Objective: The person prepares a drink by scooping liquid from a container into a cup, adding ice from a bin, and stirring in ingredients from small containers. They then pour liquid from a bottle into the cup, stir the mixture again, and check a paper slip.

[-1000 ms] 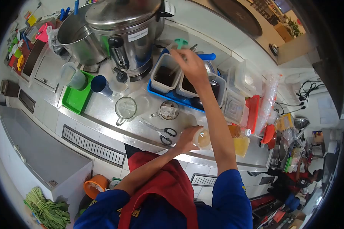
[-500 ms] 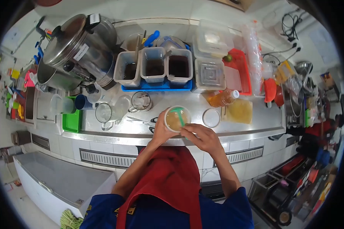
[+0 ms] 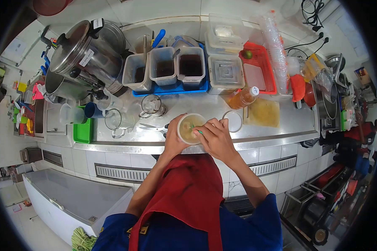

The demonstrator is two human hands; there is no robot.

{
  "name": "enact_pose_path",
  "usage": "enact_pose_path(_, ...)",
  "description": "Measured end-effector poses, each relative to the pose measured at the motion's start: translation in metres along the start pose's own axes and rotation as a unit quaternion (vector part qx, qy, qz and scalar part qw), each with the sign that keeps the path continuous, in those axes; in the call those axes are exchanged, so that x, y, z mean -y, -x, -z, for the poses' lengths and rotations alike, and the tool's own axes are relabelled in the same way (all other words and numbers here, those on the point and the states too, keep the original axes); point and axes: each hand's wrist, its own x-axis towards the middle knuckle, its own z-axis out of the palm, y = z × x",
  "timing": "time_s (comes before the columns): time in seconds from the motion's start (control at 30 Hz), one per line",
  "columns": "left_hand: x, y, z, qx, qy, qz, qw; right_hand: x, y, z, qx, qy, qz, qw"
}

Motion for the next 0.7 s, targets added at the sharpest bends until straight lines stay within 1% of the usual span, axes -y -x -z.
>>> enact_pose_path(0.07,-0.002,0.0,0.001,-0.005,-0.024,-0.028,0.999,0.003,0.002,-0.001,-0.002,-0.024,-0.045,0.999)
enact_pose_path(0.1,-0.001,0.0,0.002,-0.007,-0.025,-0.026,0.999,0.004,0.002,0.0,0.0,-0.025,-0.043,0.999)
enact_pose_path(0.17,-0.002,0.002,0.004,-0.01,-0.012,-0.025,1.0,0.007,0.004,0.004,0.008,-0.016,-0.077,0.997)
enact_pose_path(0.2,-0.002,0.002,0.004,-0.009,-0.011,-0.024,1.0,0.01,0.005,0.002,0.009,-0.015,-0.078,0.997)
enact_pose_path(0.27,-0.002,0.002,0.004,-0.018,-0.032,-0.033,0.999,0.016,0.005,-0.003,0.017,0.05,-0.003,0.999)
enact_pose_path(0.3,-0.002,0.002,0.003,-0.016,-0.03,-0.033,0.999,0.016,0.006,-0.003,0.018,0.051,-0.005,0.999)
enact_pose_path(0.37,-0.001,0.003,0.004,-0.017,-0.026,-0.023,0.999,0.015,0.005,-0.004,0.011,-0.006,-0.038,0.999)
enact_pose_path(0.4,-0.003,0.003,0.005,-0.017,-0.027,-0.022,0.999,0.014,0.006,-0.002,0.012,-0.007,-0.038,0.999)
enact_pose_path(0.47,-0.006,0.003,0.007,-0.014,-0.033,-0.018,0.999,0.01,0.006,0.004,0.033,-0.076,-0.128,0.988)
enact_pose_path(0.5,-0.005,0.005,0.007,-0.014,-0.033,-0.017,0.999,0.011,0.007,0.004,0.034,-0.076,-0.128,0.988)
enact_pose_path(0.57,-0.001,0.007,0.006,-0.022,-0.032,-0.015,0.999,0.014,0.011,0.004,-0.006,-0.117,-0.142,0.983)
enact_pose_path(0.6,-0.003,0.008,0.007,-0.022,-0.033,-0.016,0.999,0.015,0.013,0.005,-0.006,-0.118,-0.142,0.983)
enact_pose_path(0.67,-0.006,0.009,0.009,-0.027,0.001,0.033,0.999,0.016,0.019,0.01,0.006,-0.121,-0.136,0.983)
enact_pose_path(0.7,-0.005,0.009,0.01,-0.028,0.0,0.033,0.999,0.017,0.022,0.01,0.006,-0.121,-0.136,0.983)
